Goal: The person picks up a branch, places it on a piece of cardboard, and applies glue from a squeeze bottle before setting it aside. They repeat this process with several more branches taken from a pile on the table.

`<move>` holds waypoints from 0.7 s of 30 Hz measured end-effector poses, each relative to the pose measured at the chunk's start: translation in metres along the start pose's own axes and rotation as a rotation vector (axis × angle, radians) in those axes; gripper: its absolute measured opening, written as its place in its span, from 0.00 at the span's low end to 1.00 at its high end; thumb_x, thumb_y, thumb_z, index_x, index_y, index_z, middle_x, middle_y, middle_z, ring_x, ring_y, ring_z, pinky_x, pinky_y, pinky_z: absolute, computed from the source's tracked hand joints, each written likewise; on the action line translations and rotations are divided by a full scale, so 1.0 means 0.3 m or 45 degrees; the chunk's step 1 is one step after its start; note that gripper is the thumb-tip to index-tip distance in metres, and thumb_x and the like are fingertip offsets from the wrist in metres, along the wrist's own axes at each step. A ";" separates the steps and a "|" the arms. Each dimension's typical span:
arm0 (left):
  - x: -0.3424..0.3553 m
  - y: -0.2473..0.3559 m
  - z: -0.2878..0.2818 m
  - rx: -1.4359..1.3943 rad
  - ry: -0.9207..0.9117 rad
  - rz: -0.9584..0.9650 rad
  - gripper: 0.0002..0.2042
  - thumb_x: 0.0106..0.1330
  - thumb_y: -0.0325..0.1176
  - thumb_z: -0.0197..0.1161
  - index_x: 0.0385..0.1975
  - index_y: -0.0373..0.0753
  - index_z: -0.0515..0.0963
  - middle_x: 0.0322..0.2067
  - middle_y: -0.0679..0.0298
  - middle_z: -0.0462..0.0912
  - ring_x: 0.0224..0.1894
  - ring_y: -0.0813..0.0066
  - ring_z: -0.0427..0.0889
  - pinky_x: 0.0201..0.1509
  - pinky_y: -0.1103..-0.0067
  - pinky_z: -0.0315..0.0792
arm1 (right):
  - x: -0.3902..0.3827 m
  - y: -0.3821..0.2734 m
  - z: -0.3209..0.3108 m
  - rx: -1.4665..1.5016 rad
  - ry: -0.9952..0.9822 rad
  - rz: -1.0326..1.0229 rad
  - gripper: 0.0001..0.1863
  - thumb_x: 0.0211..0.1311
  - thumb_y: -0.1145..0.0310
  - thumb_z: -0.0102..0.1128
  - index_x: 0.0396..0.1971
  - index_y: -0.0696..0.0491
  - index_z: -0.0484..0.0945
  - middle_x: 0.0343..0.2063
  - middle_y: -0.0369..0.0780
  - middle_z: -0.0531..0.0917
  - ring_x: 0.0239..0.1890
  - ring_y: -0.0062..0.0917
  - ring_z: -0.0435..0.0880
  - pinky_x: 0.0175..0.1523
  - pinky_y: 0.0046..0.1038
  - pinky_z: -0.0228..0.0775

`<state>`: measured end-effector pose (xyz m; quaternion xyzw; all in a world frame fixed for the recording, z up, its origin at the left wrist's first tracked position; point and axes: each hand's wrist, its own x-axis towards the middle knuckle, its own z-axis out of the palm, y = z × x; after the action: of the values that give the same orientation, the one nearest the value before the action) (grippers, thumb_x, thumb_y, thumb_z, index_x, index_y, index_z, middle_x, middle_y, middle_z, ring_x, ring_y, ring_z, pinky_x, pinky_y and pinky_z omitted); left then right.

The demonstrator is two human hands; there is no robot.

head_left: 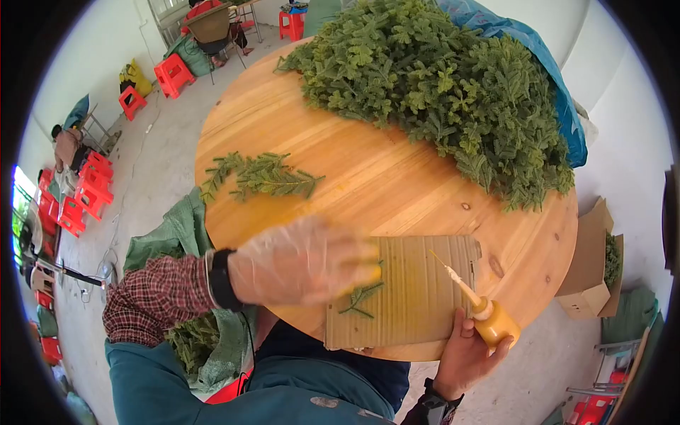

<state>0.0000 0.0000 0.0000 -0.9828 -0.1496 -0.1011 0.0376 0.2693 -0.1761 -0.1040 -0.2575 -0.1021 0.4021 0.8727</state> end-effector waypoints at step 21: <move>-0.042 0.125 0.025 -0.199 -0.017 -0.333 0.24 0.60 0.40 0.65 0.57 0.45 0.74 0.52 0.61 0.78 0.47 0.63 0.80 0.45 0.68 0.72 | -0.047 0.012 0.063 -0.471 -0.090 -0.268 0.33 0.69 0.46 0.52 0.62 0.57 0.64 0.56 0.47 0.75 0.54 0.38 0.77 0.47 0.33 0.76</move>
<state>0.0009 -0.0386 -0.0116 -0.9555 -0.2685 -0.1098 -0.0534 0.2504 -0.1779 -0.0896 -0.3868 -0.2310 0.2921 0.8436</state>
